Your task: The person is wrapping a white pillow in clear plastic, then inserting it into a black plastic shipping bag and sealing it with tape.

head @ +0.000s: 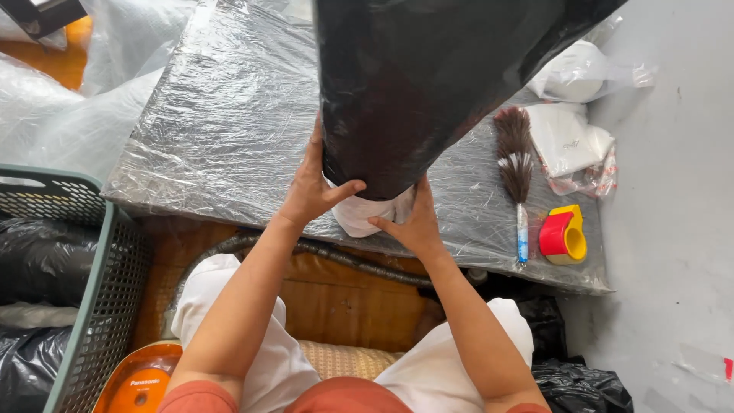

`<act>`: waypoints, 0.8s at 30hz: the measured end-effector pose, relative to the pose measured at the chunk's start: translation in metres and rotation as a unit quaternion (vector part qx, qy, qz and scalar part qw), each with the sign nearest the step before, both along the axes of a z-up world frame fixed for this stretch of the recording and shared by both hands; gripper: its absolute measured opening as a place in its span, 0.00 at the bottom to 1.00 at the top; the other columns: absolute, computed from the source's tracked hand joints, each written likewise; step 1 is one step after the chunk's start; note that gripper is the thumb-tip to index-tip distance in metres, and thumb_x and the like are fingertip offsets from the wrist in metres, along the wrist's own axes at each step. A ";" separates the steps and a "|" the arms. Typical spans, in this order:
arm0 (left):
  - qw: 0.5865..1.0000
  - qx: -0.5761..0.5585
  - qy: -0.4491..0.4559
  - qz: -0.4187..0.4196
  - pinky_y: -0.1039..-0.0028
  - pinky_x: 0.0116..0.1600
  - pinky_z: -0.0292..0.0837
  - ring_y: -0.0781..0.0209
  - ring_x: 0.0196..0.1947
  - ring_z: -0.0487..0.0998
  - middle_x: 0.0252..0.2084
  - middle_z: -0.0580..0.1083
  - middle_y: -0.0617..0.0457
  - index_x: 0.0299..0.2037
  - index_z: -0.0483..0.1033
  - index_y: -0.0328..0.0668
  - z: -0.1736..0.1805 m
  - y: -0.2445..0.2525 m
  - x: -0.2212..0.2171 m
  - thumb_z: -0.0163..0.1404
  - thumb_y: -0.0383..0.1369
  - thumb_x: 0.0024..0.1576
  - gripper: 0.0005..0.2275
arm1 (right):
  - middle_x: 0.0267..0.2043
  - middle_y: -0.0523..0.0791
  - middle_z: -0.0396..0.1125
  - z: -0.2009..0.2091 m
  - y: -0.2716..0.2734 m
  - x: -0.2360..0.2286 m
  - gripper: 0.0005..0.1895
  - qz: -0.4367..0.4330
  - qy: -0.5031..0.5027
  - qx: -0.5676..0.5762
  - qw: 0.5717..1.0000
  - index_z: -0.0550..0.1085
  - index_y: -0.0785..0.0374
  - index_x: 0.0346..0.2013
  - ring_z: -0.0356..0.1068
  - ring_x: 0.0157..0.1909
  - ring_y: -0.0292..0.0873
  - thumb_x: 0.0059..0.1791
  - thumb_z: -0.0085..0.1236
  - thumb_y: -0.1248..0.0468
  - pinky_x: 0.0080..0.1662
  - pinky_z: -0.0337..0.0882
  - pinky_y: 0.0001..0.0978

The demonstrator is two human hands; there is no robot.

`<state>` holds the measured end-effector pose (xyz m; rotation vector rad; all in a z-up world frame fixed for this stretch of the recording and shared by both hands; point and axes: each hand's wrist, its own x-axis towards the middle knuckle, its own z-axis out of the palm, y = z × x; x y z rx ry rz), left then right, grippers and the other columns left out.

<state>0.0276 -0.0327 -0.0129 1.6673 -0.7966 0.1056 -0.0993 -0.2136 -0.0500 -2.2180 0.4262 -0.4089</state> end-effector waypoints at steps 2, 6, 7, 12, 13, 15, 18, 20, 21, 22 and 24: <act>1.000 -0.002 0.002 0.000 0.45 0.72 0.60 0.33 0.70 0.63 0.74 0.59 0.36 0.79 0.39 0.54 -0.004 -0.001 0.001 0.70 0.50 0.47 0.55 | 0.77 0.54 0.48 0.003 -0.032 -0.009 0.71 0.020 0.047 -0.006 0.999 0.43 0.58 0.77 0.49 0.76 0.56 0.32 0.76 0.41 0.73 0.53 0.50; 1.000 0.022 0.001 -0.007 0.46 0.71 0.62 0.36 0.69 0.65 0.72 0.62 0.40 0.78 0.44 0.53 -0.009 -0.001 -0.005 0.70 0.52 0.44 0.55 | 0.70 0.51 0.53 -0.011 -0.089 -0.005 0.37 0.000 -0.133 0.232 0.964 0.52 0.55 0.67 0.55 0.65 0.53 0.46 0.52 0.73 0.56 0.67 0.38; 1.000 0.023 0.003 -0.008 0.46 0.71 0.62 0.36 0.69 0.65 0.72 0.62 0.40 0.78 0.44 0.53 -0.014 -0.005 -0.005 0.70 0.52 0.44 0.55 | 0.70 0.51 0.53 -0.017 -0.094 -0.003 0.37 -0.002 -0.131 0.232 0.964 0.52 0.55 0.67 0.55 0.65 0.53 0.46 0.52 0.73 0.56 0.67 0.38; 0.999 0.045 0.005 -0.004 0.51 0.72 0.60 0.42 0.70 0.64 0.72 0.61 0.44 0.78 0.47 0.51 -0.030 -0.011 -0.006 0.70 0.54 0.43 0.54 | 0.69 0.50 0.59 -0.043 -0.110 0.013 0.27 0.033 -0.064 0.169 0.983 0.62 0.55 0.67 0.57 0.69 0.51 0.53 0.49 0.57 0.65 0.61 0.44; 0.999 0.047 0.005 -0.005 0.51 0.72 0.60 0.42 0.70 0.64 0.72 0.61 0.44 0.78 0.47 0.51 -0.032 -0.008 -0.006 0.70 0.54 0.43 0.54 | 0.69 0.50 0.59 -0.045 -0.109 0.014 0.27 0.032 -0.065 0.172 0.983 0.62 0.55 0.67 0.57 0.69 0.51 0.53 0.49 0.57 0.65 0.61 0.44; 0.986 0.142 0.085 -0.004 0.46 0.70 0.62 0.35 0.69 0.64 0.72 0.61 0.36 0.78 0.36 0.51 -0.036 -0.003 -0.005 0.64 0.58 0.47 0.56 | 0.68 0.50 0.63 -0.049 -0.112 0.017 0.27 0.057 -0.022 0.130 0.990 0.69 0.55 0.68 0.59 0.71 0.50 0.57 0.47 0.47 0.70 0.57 0.48; 0.965 0.233 0.119 -0.005 0.45 0.69 0.63 0.33 0.68 0.65 0.70 0.61 0.33 0.78 0.31 0.51 -0.042 0.000 -0.007 0.59 0.63 0.48 0.57 | 0.68 0.46 0.64 -0.035 -0.101 0.011 0.30 0.077 0.022 0.113 0.990 0.65 0.50 0.70 0.60 0.71 0.49 0.56 0.52 0.46 0.68 0.60 0.48; 0.957 0.259 0.134 -0.014 0.47 0.69 0.63 0.36 0.69 0.64 0.71 0.61 0.35 0.78 0.32 0.50 -0.057 -0.001 -0.004 0.57 0.65 0.48 0.57 | 0.69 0.51 0.62 -0.013 -0.088 0.003 0.30 0.080 0.042 0.113 0.990 0.63 0.54 0.71 0.58 0.71 0.56 0.56 0.51 0.47 0.68 0.60 0.55; 0.947 0.284 0.150 -0.022 0.50 0.69 0.63 0.39 0.70 0.63 0.72 0.60 0.38 0.78 0.33 0.49 -0.065 -0.001 -0.003 0.54 0.68 0.48 0.57 | 0.69 0.56 0.60 -0.003 -0.081 -0.002 0.31 0.084 0.062 0.112 0.988 0.61 0.58 0.71 0.57 0.71 0.64 0.57 0.50 0.49 0.68 0.59 0.61; 0.947 0.283 0.150 -0.025 0.50 0.69 0.63 0.39 0.70 0.63 0.72 0.60 0.38 0.78 0.33 0.49 -0.072 -0.002 -0.005 0.54 0.68 0.48 0.57 | 0.69 0.56 0.60 -0.003 -0.081 -0.005 0.31 0.081 0.062 0.112 0.989 0.61 0.58 0.71 0.57 0.71 0.64 0.57 0.50 0.49 0.68 0.59 0.61; 0.937 0.298 0.179 -0.039 0.54 0.70 0.62 0.45 0.72 0.61 0.72 0.59 0.41 0.78 0.35 0.46 -0.084 -0.005 -0.007 0.50 0.72 0.47 0.57 | 0.73 0.60 0.54 -0.001 -0.080 -0.009 0.51 0.007 0.217 0.075 0.973 0.55 0.66 0.74 0.53 0.73 0.61 0.52 0.40 0.28 0.73 0.51 0.56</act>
